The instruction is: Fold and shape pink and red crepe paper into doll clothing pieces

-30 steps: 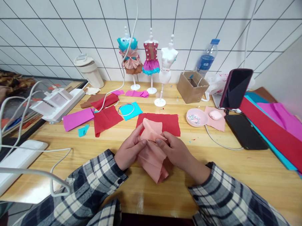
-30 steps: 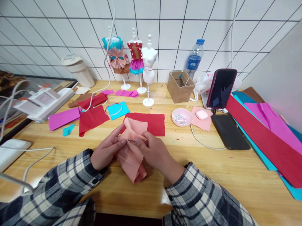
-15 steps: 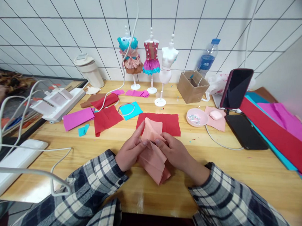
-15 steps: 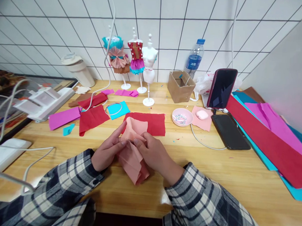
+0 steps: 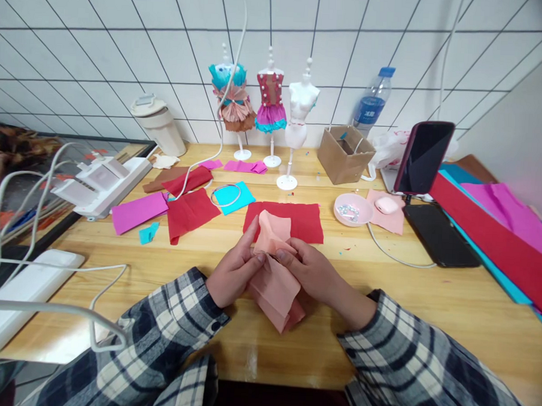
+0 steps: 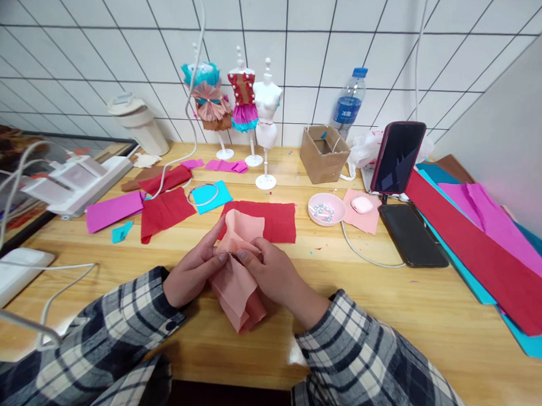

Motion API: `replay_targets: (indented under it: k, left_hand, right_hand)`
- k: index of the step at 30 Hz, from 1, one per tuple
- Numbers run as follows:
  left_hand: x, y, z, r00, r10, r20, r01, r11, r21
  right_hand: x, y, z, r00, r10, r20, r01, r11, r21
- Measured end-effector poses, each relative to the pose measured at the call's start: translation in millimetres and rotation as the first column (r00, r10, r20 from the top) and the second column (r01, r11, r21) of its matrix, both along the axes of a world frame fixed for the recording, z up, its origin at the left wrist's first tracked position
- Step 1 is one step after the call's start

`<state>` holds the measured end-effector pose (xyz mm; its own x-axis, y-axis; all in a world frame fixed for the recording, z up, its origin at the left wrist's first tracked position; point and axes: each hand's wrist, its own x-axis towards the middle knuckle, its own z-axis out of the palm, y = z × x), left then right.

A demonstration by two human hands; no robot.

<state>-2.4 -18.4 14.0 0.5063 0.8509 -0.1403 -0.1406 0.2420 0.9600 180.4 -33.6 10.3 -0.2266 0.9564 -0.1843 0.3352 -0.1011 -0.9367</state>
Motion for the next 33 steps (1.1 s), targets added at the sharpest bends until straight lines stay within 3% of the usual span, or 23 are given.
replay_targets:
  k: [18, 33]
  left_hand:
    - [-2.9, 0.6, -5.7, 0.997, 0.014, -0.078, -0.01, 0.999, 0.05]
    - [-1.4, -0.9, 0.2, 0.999, -0.021, -0.025, 0.021, 1.0, -0.004]
  right_hand:
    - [-0.1, -0.3, -3.1, 0.999, -0.021, -0.033, 0.021, 1.0, -0.016]
    - [2.7, 0.9, 1.8, 0.999, 0.0, 0.034, 0.0, 1.0, -0.015]
